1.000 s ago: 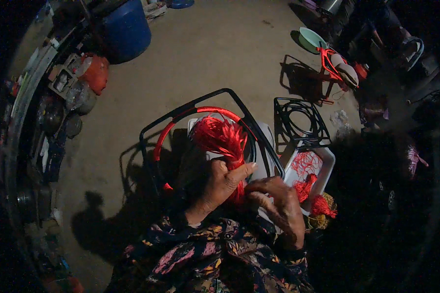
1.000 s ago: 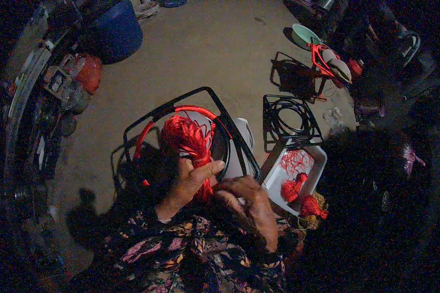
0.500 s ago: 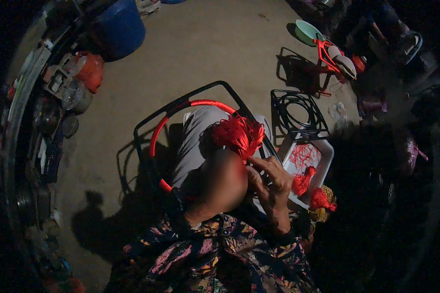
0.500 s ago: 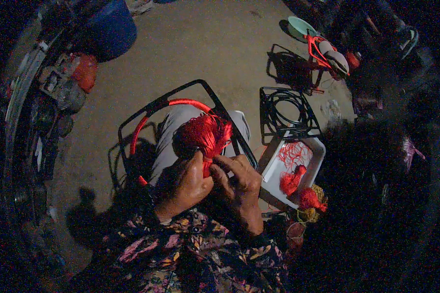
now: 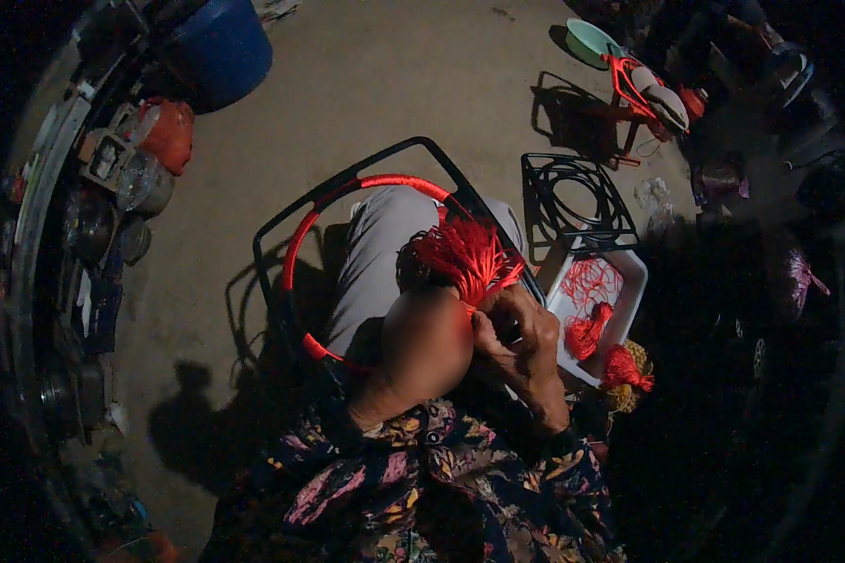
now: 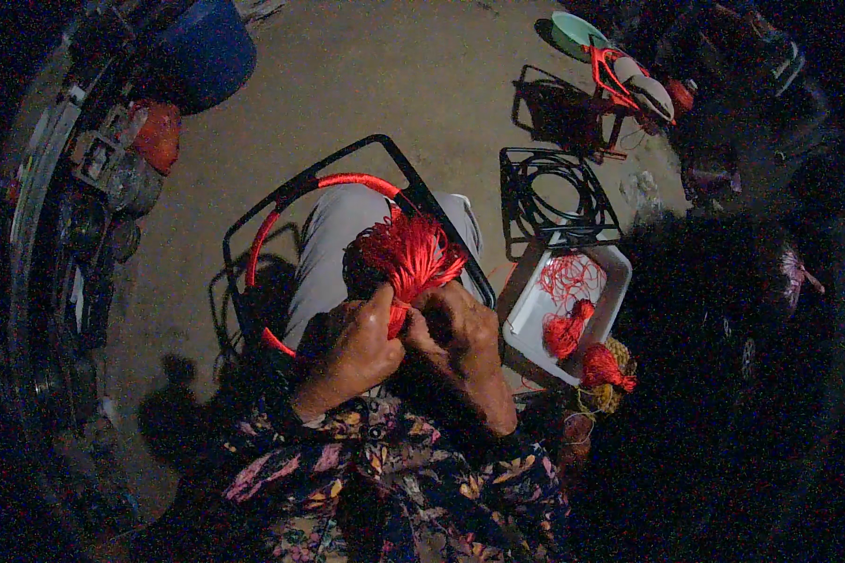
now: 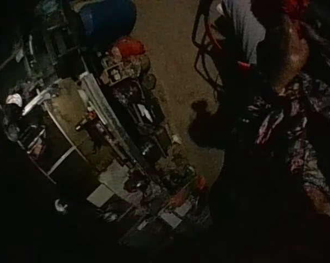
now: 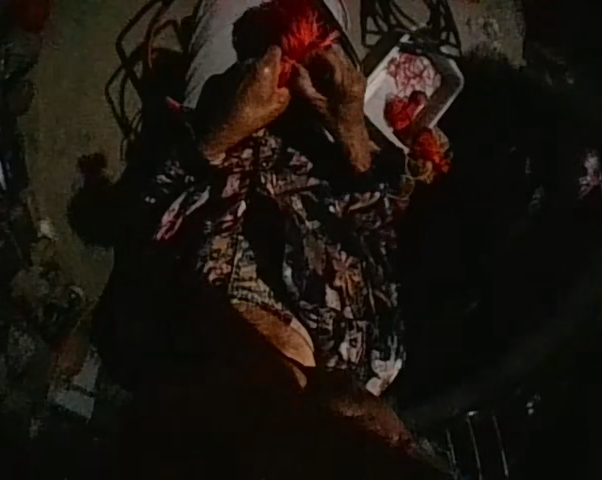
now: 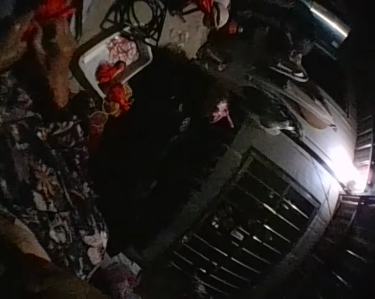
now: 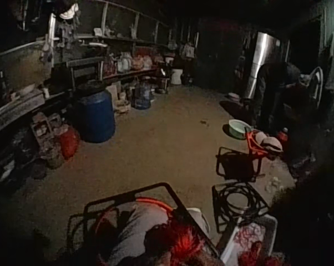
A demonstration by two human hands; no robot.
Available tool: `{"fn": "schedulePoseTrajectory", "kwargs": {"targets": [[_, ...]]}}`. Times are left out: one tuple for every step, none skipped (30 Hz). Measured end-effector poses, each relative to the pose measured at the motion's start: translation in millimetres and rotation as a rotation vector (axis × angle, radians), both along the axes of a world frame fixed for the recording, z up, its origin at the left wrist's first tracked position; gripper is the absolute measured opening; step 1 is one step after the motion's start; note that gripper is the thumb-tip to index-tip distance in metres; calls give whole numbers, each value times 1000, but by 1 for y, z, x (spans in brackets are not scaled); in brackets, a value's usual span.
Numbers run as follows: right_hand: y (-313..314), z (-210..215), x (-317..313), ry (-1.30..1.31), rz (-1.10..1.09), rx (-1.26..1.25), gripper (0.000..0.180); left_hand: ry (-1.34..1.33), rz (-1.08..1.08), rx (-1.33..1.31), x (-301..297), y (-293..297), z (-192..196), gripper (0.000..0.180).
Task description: Wrapping decorative red ribbon around a black metal furniture frame.
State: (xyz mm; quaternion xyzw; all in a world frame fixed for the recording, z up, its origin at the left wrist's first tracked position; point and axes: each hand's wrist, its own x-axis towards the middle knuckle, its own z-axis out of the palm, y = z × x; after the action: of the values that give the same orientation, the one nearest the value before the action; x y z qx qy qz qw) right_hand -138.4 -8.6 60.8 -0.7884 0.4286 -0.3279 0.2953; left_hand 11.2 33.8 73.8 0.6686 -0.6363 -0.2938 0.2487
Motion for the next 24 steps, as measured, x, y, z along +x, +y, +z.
{"fn": "schedulePoseTrajectory", "kwargs": {"targets": [[-1,-1,-1,34,6,-60,17,22,-19,-27,1,0,3,32],[-1,-3,-1,69,11,-119,19,44,-39,-54,2,1,4,33],[0,-7,-1,68,13,-119,19,43,-37,-54,2,1,2,33],[1,-11,-1,81,-25,-153,20,26,-14,-72,1,2,-1,34],[2,-15,-1,94,-62,-187,21,8,8,-89,0,3,-3,36],[1,-17,-1,92,-62,-186,21,6,9,-89,0,3,-2,36],[0,-19,-1,81,-64,-195,22,16,13,-38,1,4,0,40],[-1,-21,-1,70,-66,-203,24,25,18,13,2,4,2,44],[-1,-22,-1,70,-66,-203,24,25,18,13,1,4,2,44],[-2,-24,-2,98,-66,-233,24,-6,11,26,1,4,2,41],[-2,-25,-3,126,-67,-262,25,-37,4,38,0,5,2,39],[-2,-25,-2,125,-66,-263,25,-38,5,38,-1,6,2,39],[-3,-25,-1,111,-70,-271,25,-77,-2,7,-2,7,2,37],[-3,-26,-1,97,-74,-278,25,-116,-10,-25,-3,8,2,35],[-5,-28,-1,97,-76,-280,25,-116,-12,-27,-3,7,5,35],[-7,-30,-2,89,-78,-315,26,-126,-13,-17,-4,7,9,32],[-9,-31,-2,81,-80,-350,27,-137,-14,-6,-4,7,12,29],[-10,-28,-1,80,-78,-351,27,-138,-12,-7,-4,7,10,29],[-10,-24,1,90,-109,-343,22,-140,-2,-29,-4,6,7,27],[-11,-21,2,100,-140,-335,17,-142,7,-51,-5,6,3,25],[-11,-22,3,99,-138,-337,17,-143,10,-53,-5,6,1,25],[-12,-23,4,45,-190,-310,16,-118,-4,-96,-6,7,-2,24],[-12,-23,4,-10,-243,-283,15,-94,-18,-139,-6,7,-4,22],[-12,-21,4,-8,-244,-286,15,-92,-18,-142,-6,7,-9,22]]}}
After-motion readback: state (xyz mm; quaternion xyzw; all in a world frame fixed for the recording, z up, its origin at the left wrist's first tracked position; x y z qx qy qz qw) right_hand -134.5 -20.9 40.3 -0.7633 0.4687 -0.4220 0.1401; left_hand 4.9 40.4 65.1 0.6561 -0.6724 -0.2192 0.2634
